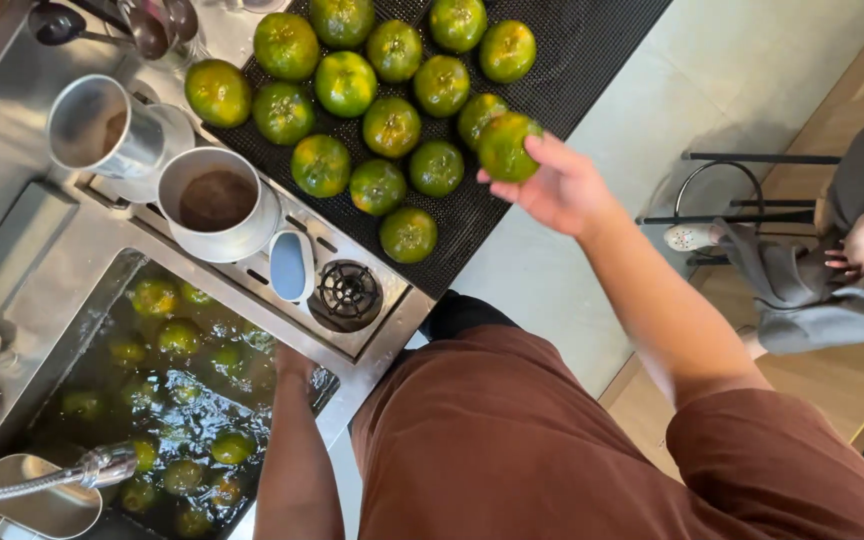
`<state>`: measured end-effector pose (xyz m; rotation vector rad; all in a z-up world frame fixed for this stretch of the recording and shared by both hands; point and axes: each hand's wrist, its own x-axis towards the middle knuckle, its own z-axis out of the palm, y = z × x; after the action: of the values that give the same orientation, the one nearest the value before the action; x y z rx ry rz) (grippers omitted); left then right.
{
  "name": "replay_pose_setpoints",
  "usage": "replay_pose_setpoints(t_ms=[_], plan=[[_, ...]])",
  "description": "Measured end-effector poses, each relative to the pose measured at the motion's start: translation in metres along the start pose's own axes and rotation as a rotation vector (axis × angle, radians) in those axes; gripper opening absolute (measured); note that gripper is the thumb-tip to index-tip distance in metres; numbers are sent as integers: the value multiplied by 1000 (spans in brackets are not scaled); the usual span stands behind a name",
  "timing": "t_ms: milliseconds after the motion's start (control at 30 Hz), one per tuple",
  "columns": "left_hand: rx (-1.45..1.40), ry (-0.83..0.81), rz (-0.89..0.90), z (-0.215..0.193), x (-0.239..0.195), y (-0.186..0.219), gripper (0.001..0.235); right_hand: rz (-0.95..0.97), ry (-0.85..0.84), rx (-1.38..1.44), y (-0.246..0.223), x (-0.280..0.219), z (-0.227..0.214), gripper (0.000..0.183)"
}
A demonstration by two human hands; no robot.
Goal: The person washes green fruits in a sink filled with water, using a blue scrubbing tool to clean the surface of each fruit. After scrubbing, the person places the cleaned fruits onto a black mat next to the sink.
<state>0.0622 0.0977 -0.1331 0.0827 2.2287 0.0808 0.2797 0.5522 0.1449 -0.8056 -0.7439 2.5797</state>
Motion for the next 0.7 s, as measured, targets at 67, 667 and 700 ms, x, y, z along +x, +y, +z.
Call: replay_pose_setpoints(t_ms=[67, 667, 700], plan=[[-40, 72, -27, -19, -9, 12, 54, -121, 121, -128, -29, 25, -11, 50], [-543, 216, -230, -113, -90, 73, 111, -75, 885, -1532, -107, 198, -74, 96], [-601, 212, -240, -114, -85, 74, 111, -18, 867, -1559, -106, 196, -70, 98]])
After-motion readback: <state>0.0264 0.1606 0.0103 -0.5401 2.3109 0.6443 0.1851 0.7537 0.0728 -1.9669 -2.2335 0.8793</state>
